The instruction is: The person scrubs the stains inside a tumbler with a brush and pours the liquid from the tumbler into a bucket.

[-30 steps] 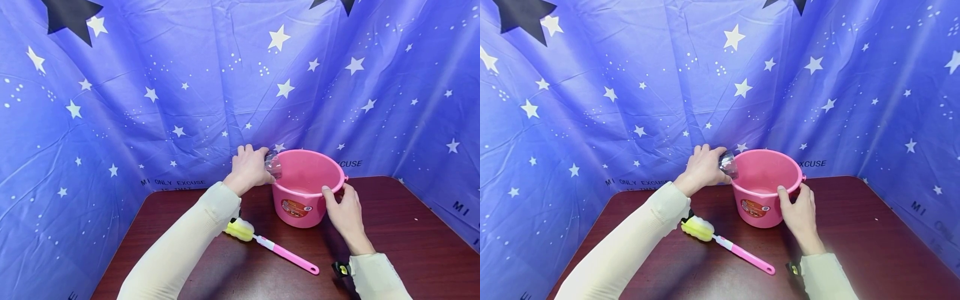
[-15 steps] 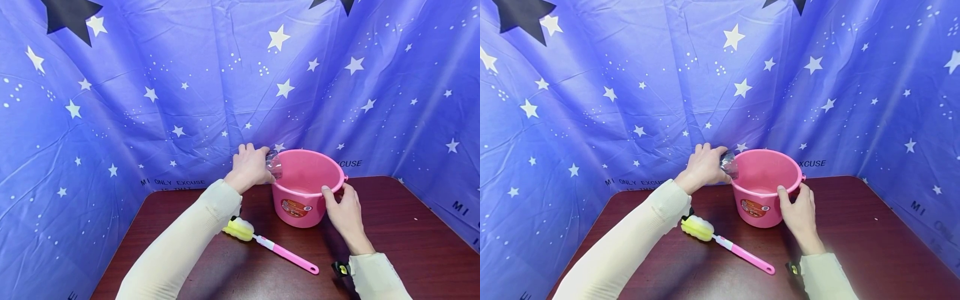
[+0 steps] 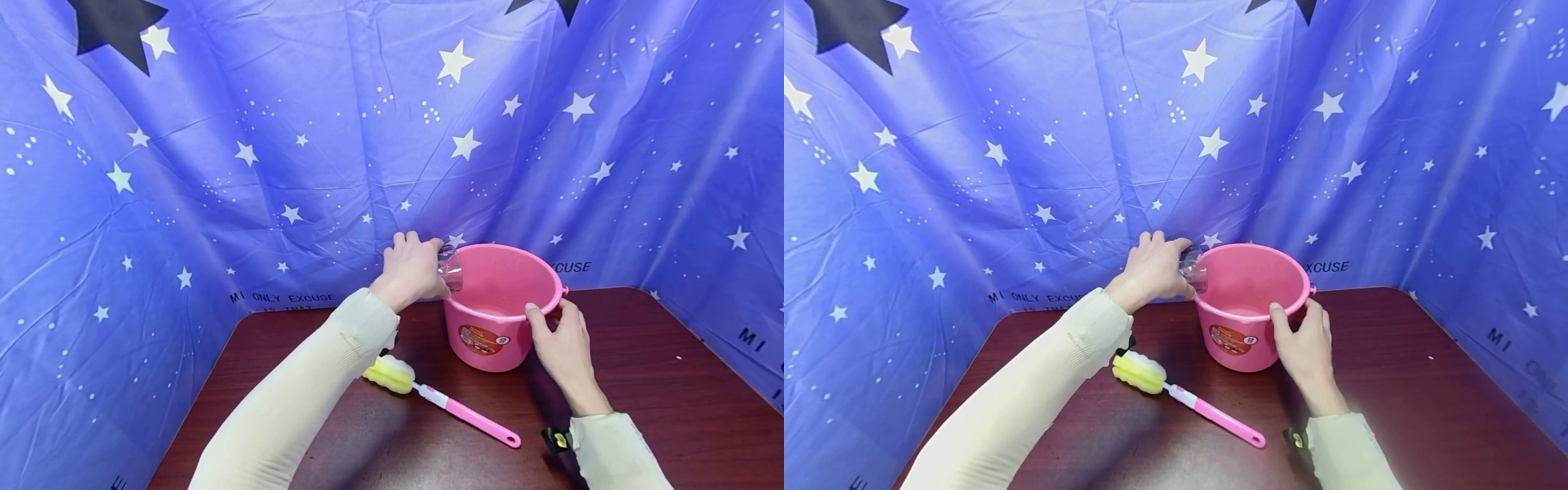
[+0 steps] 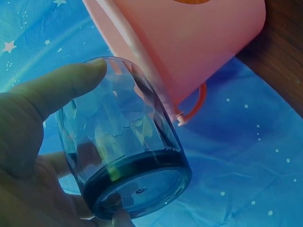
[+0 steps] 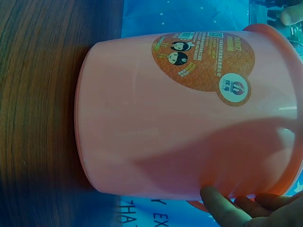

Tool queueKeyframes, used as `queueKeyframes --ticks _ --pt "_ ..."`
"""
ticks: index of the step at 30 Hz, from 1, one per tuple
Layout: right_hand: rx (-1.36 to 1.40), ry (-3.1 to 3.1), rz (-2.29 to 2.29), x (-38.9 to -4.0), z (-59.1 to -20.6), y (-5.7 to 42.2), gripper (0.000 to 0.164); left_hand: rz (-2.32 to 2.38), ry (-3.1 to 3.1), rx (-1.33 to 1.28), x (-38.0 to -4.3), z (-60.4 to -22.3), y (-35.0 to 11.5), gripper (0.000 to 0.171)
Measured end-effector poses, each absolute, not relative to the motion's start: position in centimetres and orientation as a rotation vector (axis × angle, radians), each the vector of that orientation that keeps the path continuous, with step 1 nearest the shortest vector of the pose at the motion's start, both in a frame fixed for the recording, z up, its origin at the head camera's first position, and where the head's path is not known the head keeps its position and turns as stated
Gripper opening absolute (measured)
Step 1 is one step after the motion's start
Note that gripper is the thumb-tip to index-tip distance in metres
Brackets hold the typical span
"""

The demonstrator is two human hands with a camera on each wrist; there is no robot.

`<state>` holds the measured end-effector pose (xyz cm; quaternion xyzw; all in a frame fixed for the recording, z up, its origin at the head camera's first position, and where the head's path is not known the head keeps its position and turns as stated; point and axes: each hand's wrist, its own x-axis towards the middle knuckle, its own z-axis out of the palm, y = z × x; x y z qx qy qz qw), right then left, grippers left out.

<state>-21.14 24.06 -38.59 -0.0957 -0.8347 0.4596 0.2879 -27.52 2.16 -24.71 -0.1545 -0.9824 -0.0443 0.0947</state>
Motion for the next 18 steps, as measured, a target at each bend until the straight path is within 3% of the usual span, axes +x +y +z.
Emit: queueKeyframes --ticks 18 --pt "-0.255 -2.234 1.224 -21.1 -38.6 24.1 0.060 0.034 -2.859 -0.506 -27.2 -24.5 3.2 0.077"
